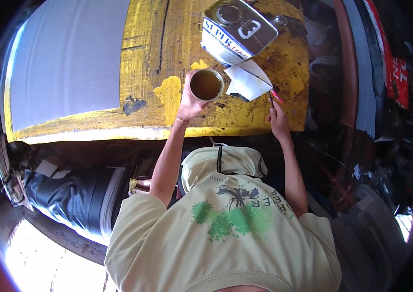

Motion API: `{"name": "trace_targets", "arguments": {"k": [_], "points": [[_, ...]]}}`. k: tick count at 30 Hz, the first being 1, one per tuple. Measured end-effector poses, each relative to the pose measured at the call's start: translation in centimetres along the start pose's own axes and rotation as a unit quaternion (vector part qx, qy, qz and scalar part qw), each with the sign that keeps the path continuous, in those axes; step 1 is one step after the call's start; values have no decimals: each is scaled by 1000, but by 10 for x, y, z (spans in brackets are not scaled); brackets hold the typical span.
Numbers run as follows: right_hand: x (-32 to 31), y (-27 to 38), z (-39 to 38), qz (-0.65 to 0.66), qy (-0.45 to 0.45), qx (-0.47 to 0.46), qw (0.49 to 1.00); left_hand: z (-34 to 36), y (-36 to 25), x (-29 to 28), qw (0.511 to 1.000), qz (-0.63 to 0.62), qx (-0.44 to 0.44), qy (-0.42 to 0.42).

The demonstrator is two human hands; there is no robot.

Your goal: Applying a liquid dye or finish to a large flat surface on a workbench using a brush and a container.

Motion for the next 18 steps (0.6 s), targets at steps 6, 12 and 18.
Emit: {"name": "trace_targets", "arguments": {"k": [6,12,18], "points": [[-3,-7,5,-15,21,-14,1000,12,-11,-28,961,265,-34,-72],[-2,-16,13,0,23,-17,1000,21,14,-45,851,514,-32,-100],[-5,-11,14,10,36,-11,999,21,11,-46,853,507,-44,-120]]}}
Point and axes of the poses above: each hand's wrist, its own z-axis towards the middle knuckle, its own x-axis out of the palm, y = z × x, the point moved 6 cm from there along z, towards the middle knuckle, and after that the axes turned 6 degrees about y, right-handed, at the moved point
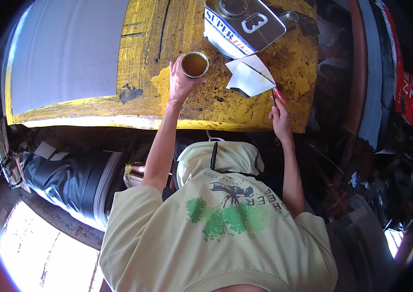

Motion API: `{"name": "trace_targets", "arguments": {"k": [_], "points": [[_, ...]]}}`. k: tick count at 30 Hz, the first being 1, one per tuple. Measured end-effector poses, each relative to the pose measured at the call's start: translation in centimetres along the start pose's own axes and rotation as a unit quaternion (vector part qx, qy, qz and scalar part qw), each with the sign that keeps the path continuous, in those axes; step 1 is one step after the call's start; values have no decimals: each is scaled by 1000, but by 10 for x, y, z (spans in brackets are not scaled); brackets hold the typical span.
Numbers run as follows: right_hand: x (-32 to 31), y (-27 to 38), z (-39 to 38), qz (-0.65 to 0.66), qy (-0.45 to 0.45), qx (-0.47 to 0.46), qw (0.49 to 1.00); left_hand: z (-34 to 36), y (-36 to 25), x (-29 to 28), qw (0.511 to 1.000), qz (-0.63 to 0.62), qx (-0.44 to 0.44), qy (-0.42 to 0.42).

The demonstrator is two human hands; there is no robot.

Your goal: Applying a liquid dye or finish to a large flat surface on a workbench using a brush and a container.

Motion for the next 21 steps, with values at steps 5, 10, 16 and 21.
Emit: {"name": "trace_targets", "arguments": {"k": [5,10,16,21], "points": [[-9,-7,-4,2,10,3,1000,-81,-2,-14,990,107,1,-90],[-24,-13,-14,-18,26,-44,999,-59,-197,23,964,54,228,128],[-112,-45,-49,-131,-75,-55,987,-40,-178,94,947,129,238,173],[-224,-131,-94,-133,-128,111,976,-33,-170,80,976,23,128,177]]}}
Point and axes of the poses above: each hand's wrist, its own z-axis towards the middle knuckle, its own x-axis out of the palm, y = z × x, the point moved 6 cm from there along z, towards the middle knuckle, and after that the axes turned 6 degrees about y, right-handed, at the moved point
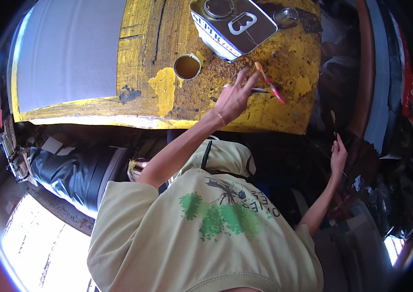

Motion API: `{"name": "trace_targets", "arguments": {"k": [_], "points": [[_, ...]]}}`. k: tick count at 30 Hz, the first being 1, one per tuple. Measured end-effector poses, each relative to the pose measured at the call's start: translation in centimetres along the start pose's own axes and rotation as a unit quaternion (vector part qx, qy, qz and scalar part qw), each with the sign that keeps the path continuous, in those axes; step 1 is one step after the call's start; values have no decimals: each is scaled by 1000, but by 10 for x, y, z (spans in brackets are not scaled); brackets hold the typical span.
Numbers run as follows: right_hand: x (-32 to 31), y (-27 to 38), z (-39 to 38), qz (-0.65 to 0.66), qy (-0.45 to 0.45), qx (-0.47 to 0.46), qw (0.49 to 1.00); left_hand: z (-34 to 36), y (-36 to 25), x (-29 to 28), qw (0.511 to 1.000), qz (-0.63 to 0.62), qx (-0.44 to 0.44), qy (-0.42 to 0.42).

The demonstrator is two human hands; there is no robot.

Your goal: Applying a liquid dye or finish to a large flat surface on a workbench using a brush and a container.

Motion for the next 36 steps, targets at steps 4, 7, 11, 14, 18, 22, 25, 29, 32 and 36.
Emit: {"name": "trace_targets", "arguments": {"k": [4,7,11,14,18,22,25,29,32,36], "points": [[44,45,16,145,60,6,988,-9,-15,-17,994,-107,3,-2],[100,82,23,272,83,-16,958,-31,-7,-13,992,-114,48,-34],[146,127,18,297,133,-19,945,-85,28,-31,984,-133,-56,-104],[156,137,16,301,149,-29,942,-123,108,-48,976,30,-116,-181],[156,155,12,288,173,-37,941,-79,164,-93,961,135,-107,-218],[148,159,3,272,174,-61,944,-30,176,-86,995,50,-45,-78],[138,169,-8,261,171,-56,948,-28,187,-75,997,-18,-19,-72],[108,207,-19,216,120,-108,963,-32,156,-96,989,-89,-18,-116],[70,274,-29,196,81,-191,958,-26,113,-150,988,-105,-37,-107],[17,384,-39,148,-57,-487,859,-9,43,-222,984,-121,95,-94]]}}
Point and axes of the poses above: each hand's wrist, its own z-axis towards the middle knuckle, its own x-axis out of the palm, y = z × x, the point moved 6 cm from there along z, towards the middle knuckle, and after that the axes turned 6 degrees about y, right-handed, at the moved point
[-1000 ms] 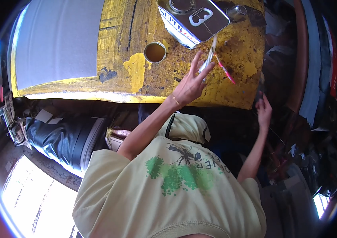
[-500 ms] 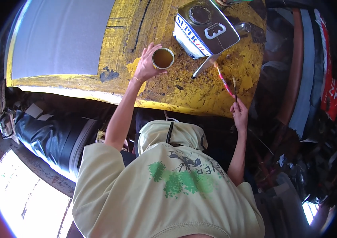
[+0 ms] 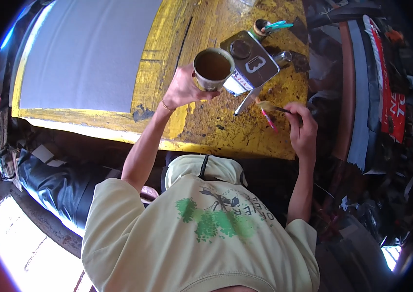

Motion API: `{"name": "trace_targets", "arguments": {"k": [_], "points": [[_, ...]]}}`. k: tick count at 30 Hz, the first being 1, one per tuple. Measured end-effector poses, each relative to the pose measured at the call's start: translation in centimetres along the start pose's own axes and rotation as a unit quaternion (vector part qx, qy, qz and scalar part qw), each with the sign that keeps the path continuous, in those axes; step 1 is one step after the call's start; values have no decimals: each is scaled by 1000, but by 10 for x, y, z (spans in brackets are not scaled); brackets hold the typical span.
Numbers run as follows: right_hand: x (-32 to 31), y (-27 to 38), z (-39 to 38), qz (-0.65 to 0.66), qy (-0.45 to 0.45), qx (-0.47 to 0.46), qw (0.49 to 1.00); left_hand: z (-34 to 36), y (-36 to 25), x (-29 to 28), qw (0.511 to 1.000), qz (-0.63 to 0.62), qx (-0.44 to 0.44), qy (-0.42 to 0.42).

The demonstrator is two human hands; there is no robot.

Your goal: Applying a liquid dye or finish to a large flat surface on a workbench using a brush and a container.

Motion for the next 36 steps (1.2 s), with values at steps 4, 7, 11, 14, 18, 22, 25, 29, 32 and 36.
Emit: {"name": "trace_targets", "arguments": {"k": [4,7,11,14,18,22,25,29,32,36], "points": [[-7,45,62,-112,-24,-163,980,25,-61,-35,999,-16,48,1],[-8,68,83,-178,-52,-267,946,33,-81,-48,998,5,57,12],[-3,84,92,-204,-70,-280,936,33,-87,-59,998,-47,45,3],[-2,89,97,-208,-77,-285,933,31,-89,-64,995,-67,66,-25],[1,91,112,-228,17,-202,952,30,-89,-64,993,-80,77,-34],[6,73,123,-102,99,-116,983,31,-76,-59,993,-108,49,-23],[4,59,121,18,161,-44,986,34,-76,-56,989,-141,47,-8],[-12,67,118,13,225,-3,974,38,-88,-54,988,-139,66,16],[-22,80,115,26,239,-13,971,42,-96,-54,993,-98,63,29],[-42,86,104,23,251,-23,967,51,-99,-50,984,-89,155,-10]]}}
Point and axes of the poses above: each hand's wrist, its own z-axis towards the middle knuckle, its own x-axis out of the palm, y = z × x, the point moved 6 cm from there along z, towards the middle knuckle, and after that the axes turned 6 degrees about y, right-handed, at the moved point
